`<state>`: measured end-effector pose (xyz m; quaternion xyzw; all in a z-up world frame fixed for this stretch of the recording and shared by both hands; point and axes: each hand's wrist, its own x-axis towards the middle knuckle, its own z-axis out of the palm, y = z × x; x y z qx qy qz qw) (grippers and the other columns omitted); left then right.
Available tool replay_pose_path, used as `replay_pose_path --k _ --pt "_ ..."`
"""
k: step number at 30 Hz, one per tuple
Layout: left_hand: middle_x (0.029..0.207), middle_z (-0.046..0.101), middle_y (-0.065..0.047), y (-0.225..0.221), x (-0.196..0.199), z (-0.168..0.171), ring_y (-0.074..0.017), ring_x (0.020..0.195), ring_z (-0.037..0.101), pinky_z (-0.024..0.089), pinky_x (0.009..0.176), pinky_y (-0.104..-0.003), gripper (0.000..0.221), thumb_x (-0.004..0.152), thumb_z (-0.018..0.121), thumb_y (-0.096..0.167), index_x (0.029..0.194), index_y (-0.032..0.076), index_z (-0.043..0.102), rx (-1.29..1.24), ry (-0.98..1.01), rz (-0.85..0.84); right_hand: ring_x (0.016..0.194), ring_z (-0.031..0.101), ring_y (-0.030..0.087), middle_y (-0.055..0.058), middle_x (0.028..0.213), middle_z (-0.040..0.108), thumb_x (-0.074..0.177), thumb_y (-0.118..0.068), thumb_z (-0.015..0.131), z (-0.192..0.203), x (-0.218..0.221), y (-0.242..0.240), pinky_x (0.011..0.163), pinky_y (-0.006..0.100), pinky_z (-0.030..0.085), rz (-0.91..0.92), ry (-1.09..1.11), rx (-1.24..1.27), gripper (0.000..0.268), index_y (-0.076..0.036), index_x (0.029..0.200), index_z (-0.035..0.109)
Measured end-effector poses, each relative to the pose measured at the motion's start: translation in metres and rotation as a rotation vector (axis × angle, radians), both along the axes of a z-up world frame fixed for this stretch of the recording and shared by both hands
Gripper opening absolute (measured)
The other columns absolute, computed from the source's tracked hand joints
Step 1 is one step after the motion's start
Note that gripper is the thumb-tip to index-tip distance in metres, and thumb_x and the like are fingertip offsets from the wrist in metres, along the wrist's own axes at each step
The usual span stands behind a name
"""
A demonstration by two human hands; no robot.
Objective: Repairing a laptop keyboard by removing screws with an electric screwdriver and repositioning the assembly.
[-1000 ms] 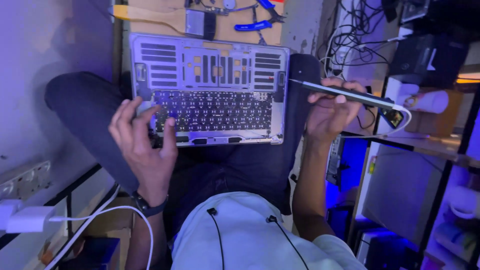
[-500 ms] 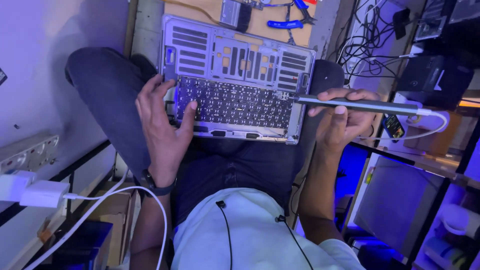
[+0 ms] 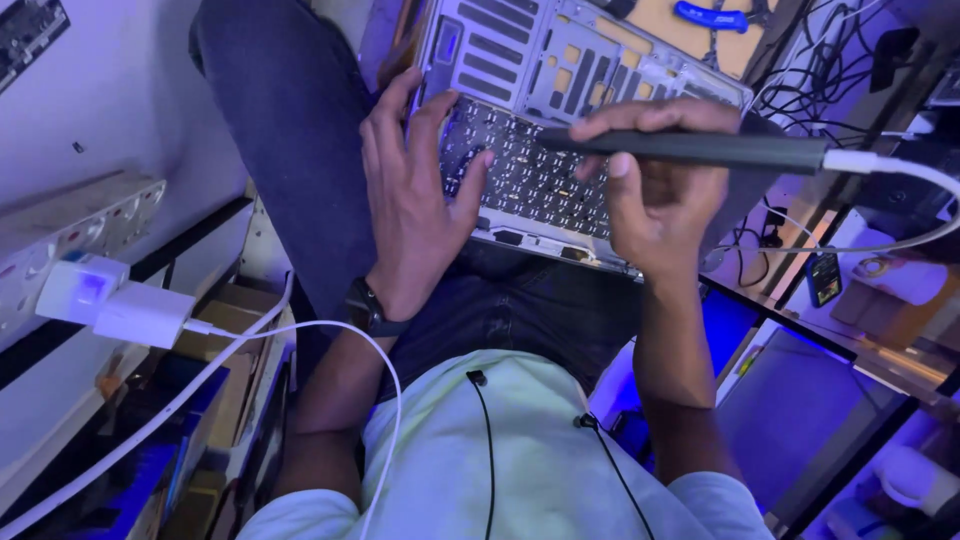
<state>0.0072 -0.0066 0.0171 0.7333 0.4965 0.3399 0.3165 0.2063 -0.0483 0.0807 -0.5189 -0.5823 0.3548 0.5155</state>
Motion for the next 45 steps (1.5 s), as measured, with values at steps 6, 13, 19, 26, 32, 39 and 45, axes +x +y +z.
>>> replay_pose_path --k 6,13,19,26,32,39,45 --pt "0.154 0.033 -0.018 -0.002 -0.001 -0.005 -0.0417 0.142 0.045 0.041 0.121 -0.056 0.064 0.092 0.087 0.013 0.143 0.004 0.050 -0.032 0.067 -0.007 0.085 0.060 0.025 0.025 0.116 0.061 0.108 0.010 0.048 -0.004 -0.017 0.030 0.078 0.032 0.055 0.107 -0.130 -0.047 0.029 -0.006 0.124 0.029" --pt "0.155 0.033 -0.017 -0.001 0.000 -0.005 -0.0397 0.143 0.046 0.041 0.126 -0.055 0.068 0.089 0.091 0.012 0.144 0.006 0.051 -0.043 0.068 0.013 0.092 0.061 0.027 0.027 0.119 0.061 0.108 0.013 0.045 -0.004 -0.024 0.038 0.084 0.034 0.057 0.149 -0.174 -0.105 0.029 -0.003 0.124 0.029" --pt "0.156 0.032 -0.016 -0.001 0.000 -0.008 -0.0406 0.143 0.045 0.039 0.125 -0.054 0.065 0.091 0.089 0.016 0.143 0.005 0.053 -0.057 0.071 0.005 0.100 0.061 0.031 0.027 0.122 0.058 0.110 0.012 0.045 -0.009 -0.026 0.043 0.083 0.036 0.057 0.188 -0.187 -0.020 0.029 -0.005 0.126 0.027" --pt "0.156 0.033 -0.015 -0.001 -0.001 -0.007 -0.0383 0.146 0.045 0.042 0.124 -0.052 0.065 0.090 0.091 0.014 0.143 0.006 0.053 -0.057 0.055 0.008 0.095 0.061 0.031 0.028 0.120 0.058 0.109 0.013 0.046 -0.009 -0.027 0.045 0.081 0.036 0.056 0.206 -0.244 -0.014 0.030 -0.002 0.125 0.027" --pt "0.157 0.033 -0.013 -0.001 -0.001 -0.008 -0.0367 0.146 0.046 0.044 0.122 -0.051 0.067 0.090 0.093 0.016 0.143 0.008 0.054 -0.067 0.071 0.009 0.091 0.060 0.032 0.030 0.120 0.058 0.107 0.016 0.046 -0.009 -0.026 0.046 0.079 0.036 0.056 0.227 -0.298 0.016 0.031 0.000 0.124 0.026" --pt "0.155 0.035 -0.013 -0.001 -0.001 -0.008 -0.0356 0.145 0.047 0.046 0.120 -0.050 0.067 0.090 0.094 0.015 0.143 0.009 0.054 -0.061 0.053 0.017 0.087 0.062 0.030 0.029 0.118 0.064 0.103 0.016 0.053 -0.010 -0.022 0.045 0.080 0.038 0.053 0.284 -0.409 0.045 0.034 0.000 0.123 0.030" --pt "0.155 0.035 -0.015 -0.001 0.000 -0.009 -0.0362 0.143 0.048 0.046 0.120 -0.050 0.067 0.090 0.095 0.015 0.143 0.008 0.054 -0.044 0.058 0.022 0.086 0.065 0.031 0.031 0.121 0.063 0.106 0.021 0.052 -0.007 -0.021 0.048 0.079 0.037 0.056 0.320 -0.406 0.022 0.035 0.001 0.124 0.030"
